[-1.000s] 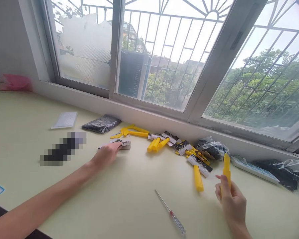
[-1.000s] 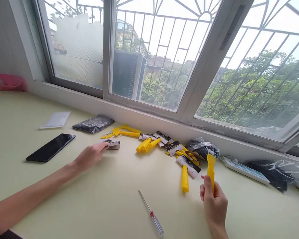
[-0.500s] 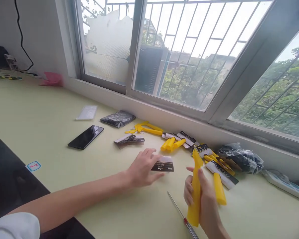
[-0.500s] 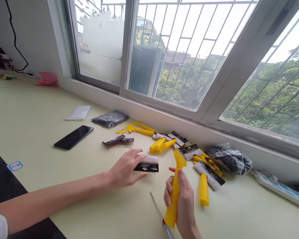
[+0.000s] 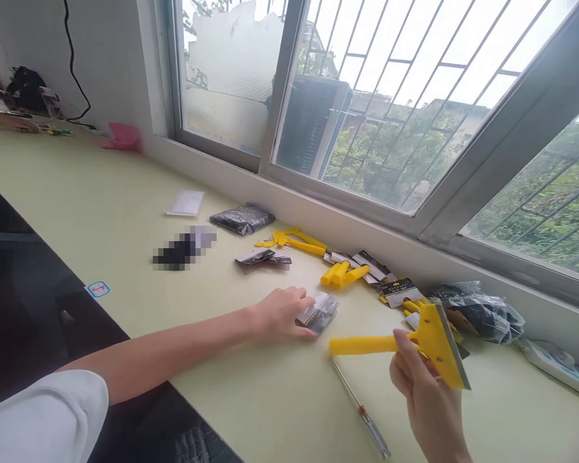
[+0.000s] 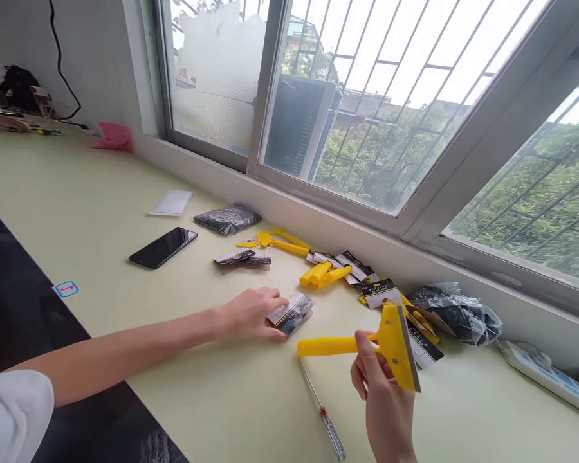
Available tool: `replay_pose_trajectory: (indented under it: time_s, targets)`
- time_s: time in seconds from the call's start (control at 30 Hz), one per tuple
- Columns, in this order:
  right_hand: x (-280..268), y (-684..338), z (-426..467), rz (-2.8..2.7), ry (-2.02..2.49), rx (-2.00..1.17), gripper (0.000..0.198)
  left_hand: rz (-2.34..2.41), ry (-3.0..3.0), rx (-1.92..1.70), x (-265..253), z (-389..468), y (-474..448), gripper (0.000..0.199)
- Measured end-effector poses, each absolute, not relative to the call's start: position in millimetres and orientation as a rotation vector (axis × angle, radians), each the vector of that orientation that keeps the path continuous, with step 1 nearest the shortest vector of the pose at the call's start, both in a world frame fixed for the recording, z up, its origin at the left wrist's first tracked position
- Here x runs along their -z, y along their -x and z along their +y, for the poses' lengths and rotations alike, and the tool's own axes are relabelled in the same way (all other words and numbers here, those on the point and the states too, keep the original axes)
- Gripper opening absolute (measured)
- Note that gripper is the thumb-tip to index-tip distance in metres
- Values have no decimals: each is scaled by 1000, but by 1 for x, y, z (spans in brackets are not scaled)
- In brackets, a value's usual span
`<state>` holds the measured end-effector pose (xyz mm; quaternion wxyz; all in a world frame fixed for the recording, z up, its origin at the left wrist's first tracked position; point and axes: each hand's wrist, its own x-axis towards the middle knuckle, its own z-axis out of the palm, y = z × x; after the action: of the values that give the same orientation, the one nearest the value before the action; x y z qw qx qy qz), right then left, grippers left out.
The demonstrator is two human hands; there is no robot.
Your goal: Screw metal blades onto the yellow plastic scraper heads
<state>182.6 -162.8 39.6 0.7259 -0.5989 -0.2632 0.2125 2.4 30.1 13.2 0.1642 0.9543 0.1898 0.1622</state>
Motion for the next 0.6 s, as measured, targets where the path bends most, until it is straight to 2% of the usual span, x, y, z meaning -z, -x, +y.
replay_pose_trajectory:
  time_s: [0.17, 0.3, 0.47, 0.6]
  targets:
    - [-34, -176, -162, -640, 1368, -387, 32, 639, -2625, -536, -10, 23, -8, 23]
    - [-24, -180, -157, -639, 1329, -390, 27, 682, -2518, -615, -8, 21, -9, 24]
    - [-9, -173, -148, -614, 1332, -497, 28, 482, -2413, -705, -9, 3, -8, 20]
    - [0, -159, -144, -643, 1344, -653, 28, 347, -2270, -733, -14, -22, -9, 27]
